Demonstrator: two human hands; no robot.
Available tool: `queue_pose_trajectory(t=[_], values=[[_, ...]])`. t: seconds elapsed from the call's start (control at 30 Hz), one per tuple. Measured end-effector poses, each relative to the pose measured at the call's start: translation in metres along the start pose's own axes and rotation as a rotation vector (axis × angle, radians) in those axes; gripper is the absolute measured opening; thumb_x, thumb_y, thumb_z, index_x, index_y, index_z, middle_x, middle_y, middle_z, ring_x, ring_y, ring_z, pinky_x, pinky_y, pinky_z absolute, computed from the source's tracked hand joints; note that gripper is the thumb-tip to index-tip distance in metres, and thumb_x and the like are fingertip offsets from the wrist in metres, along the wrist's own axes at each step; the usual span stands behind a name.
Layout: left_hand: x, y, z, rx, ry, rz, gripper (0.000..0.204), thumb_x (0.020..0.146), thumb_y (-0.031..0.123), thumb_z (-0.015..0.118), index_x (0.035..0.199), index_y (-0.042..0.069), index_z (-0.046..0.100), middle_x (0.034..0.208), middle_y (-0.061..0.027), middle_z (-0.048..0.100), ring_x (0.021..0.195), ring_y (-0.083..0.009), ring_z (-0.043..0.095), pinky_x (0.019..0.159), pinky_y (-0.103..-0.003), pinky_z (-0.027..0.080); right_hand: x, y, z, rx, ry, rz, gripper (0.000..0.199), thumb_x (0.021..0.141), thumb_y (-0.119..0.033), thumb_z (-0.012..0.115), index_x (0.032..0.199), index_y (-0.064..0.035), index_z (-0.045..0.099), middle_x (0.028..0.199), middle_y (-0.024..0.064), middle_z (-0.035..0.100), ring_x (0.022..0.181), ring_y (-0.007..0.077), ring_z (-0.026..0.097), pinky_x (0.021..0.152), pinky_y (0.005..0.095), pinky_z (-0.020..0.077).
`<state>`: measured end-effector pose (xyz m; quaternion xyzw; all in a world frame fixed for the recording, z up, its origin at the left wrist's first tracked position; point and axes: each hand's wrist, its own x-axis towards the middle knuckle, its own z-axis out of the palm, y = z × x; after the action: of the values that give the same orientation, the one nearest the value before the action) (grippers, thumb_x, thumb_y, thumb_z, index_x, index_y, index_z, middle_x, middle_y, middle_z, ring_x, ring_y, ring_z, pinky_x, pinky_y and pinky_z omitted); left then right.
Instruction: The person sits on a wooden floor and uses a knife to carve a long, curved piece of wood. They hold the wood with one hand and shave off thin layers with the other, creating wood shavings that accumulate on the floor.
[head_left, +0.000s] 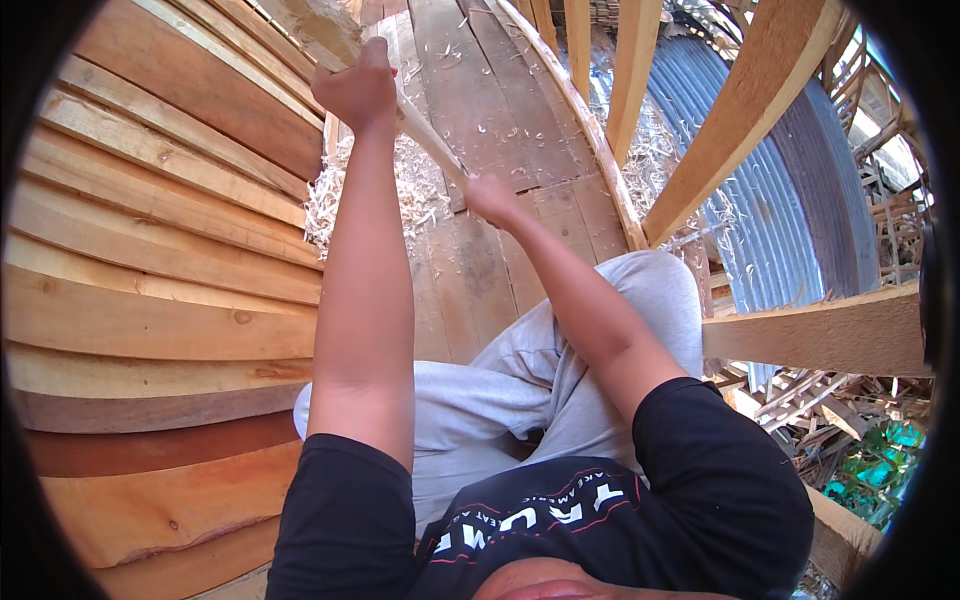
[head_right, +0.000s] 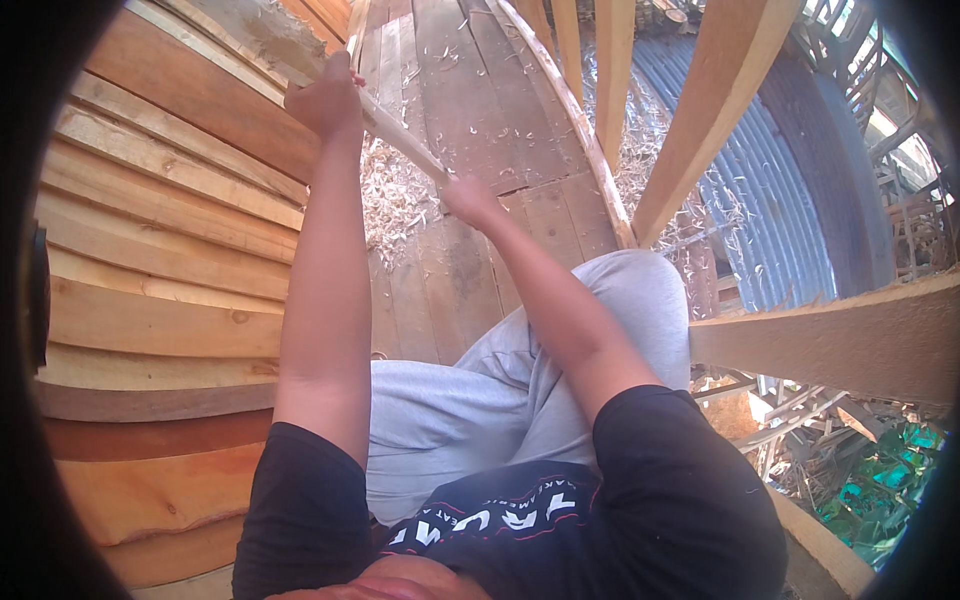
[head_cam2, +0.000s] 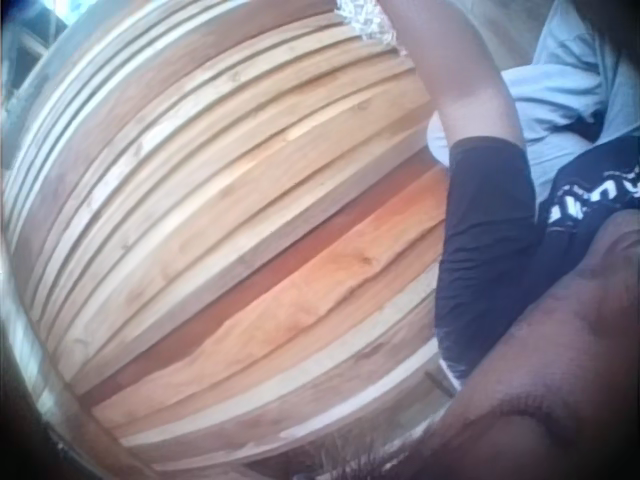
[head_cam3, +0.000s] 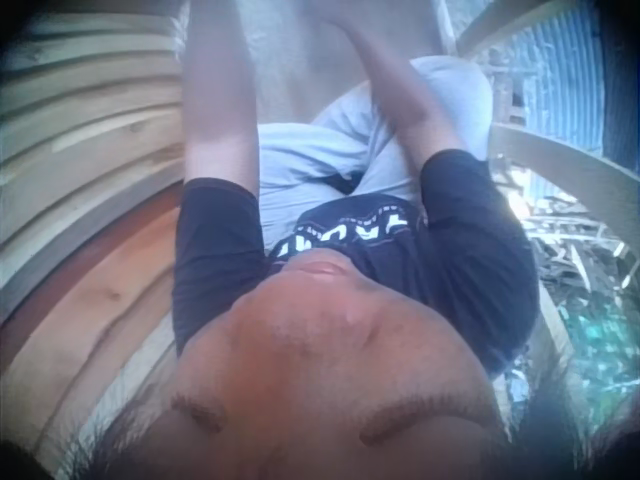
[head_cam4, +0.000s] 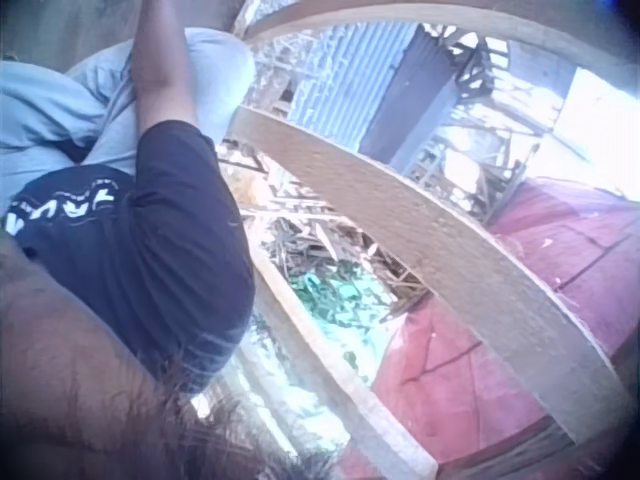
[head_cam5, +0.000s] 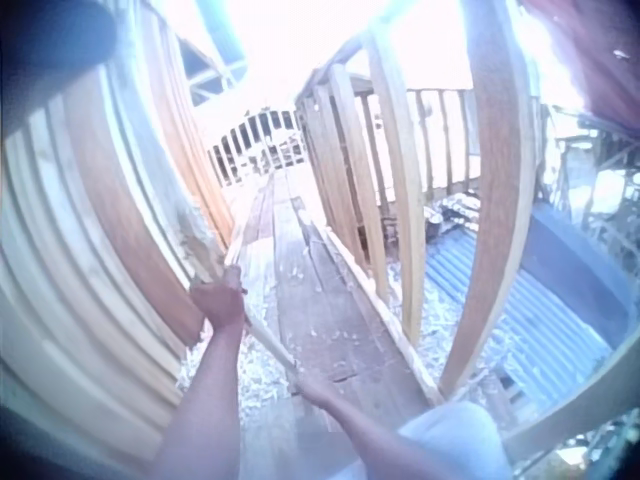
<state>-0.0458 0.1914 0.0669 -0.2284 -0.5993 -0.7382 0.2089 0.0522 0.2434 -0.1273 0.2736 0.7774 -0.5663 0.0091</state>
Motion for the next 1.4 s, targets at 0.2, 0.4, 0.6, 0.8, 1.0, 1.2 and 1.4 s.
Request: queue_pose_trajectory(t=[0.2,0.4,0.6,0.8,1.0,1.2,1.4], values=[[0.009,-0.005,-0.003,-0.074,-0.026,-0.012,0.020,0.069,0.003,0.062,0.082,-0.008,0.052,0.059,-0.0123,0.057,0.044,-0.0179,0.054,0.044,-0.030,0.045,-0.017,-0.042,0.001,0.024,0.200,-0.342,0.050,0.097,-0.032,0.035,0.083,0.0066,0.063,0.080,0.0293,0.063,0.081,0.0461,0.061,0.074,0.0502,0.0466],[0.025,-0.014,-0.038,-0.151,0.047,-0.149,0.018,0.069,-0.001,0.060,0.083,-0.009,0.052,0.061,-0.0131,0.056,0.046,-0.0185,0.053,0.044,-0.031,0.047,-0.002,-0.026,0.030,-0.001,0.304,-0.418,0.049,0.097,-0.033,0.036,0.078,0.0048,0.060,0.078,0.0280,0.062,0.079,0.0452,0.060,0.070,0.0493,0.0458],[0.008,-0.016,-0.095,-0.267,0.122,-0.037,0.028,0.070,-0.006,0.057,0.096,-0.003,0.047,0.070,-0.0095,0.054,0.050,-0.0168,0.052,0.046,-0.030,0.046,-0.023,-0.030,0.027,-0.037,0.027,-0.382,0.050,0.097,-0.038,0.035,0.085,0.0019,0.062,0.080,0.0240,0.063,0.081,0.0385,0.061,0.075,0.0466,0.0458],[-0.028,-0.013,-0.144,-0.544,0.010,-0.151,0.022,0.073,-0.004,0.057,0.087,0.007,0.045,0.064,-0.0043,0.048,0.049,-0.0146,0.047,0.049,-0.030,0.044,-0.005,0.006,0.019,0.560,-0.799,-0.243,0.043,0.096,-0.041,0.047,0.071,-0.0062,0.050,0.053,0.0032,0.043,0.043,0.0094,0.036,0.038,0.0290,0.0268],[-0.074,-0.004,-0.192,-0.482,-0.235,-0.025,0.014,0.077,0.004,0.054,0.080,0.009,0.042,0.062,-0.0035,0.045,0.056,-0.0133,0.045,0.060,-0.033,0.045,-0.014,0.020,-0.003,0.532,-0.608,-0.187,0.033,0.096,-0.035,0.049,0.075,-0.0102,0.053,0.056,-0.0016,0.045,0.040,0.0078,0.033,0.037,0.0263,0.0241],[-0.105,-0.022,-0.223,-0.516,-0.148,-0.006,0.013,0.075,-0.001,0.051,0.080,0.007,0.042,0.064,-0.0057,0.047,0.057,-0.0161,0.048,0.063,-0.035,0.047,0.015,0.068,0.012,0.291,0.091,-0.012,0.030,0.096,-0.031,0.048,0.086,-0.0046,0.060,0.058,0.0026,0.050,0.041,0.0115,0.044,0.037,0.0286,0.0351],[-0.106,0.008,-0.214,-0.469,0.038,0.025,0.017,0.073,-0.006,0.049,0.083,0.006,0.042,0.065,-0.0094,0.050,0.056,-0.0179,0.050,0.061,-0.036,0.049,0.015,0.081,0.007,0.031,0.417,0.180,0.023,0.083,-0.022,0.061,0.078,0.0001,0.064,0.061,0.0108,0.060,0.048,0.0190,0.057,0.046,0.0336,0.0481]])
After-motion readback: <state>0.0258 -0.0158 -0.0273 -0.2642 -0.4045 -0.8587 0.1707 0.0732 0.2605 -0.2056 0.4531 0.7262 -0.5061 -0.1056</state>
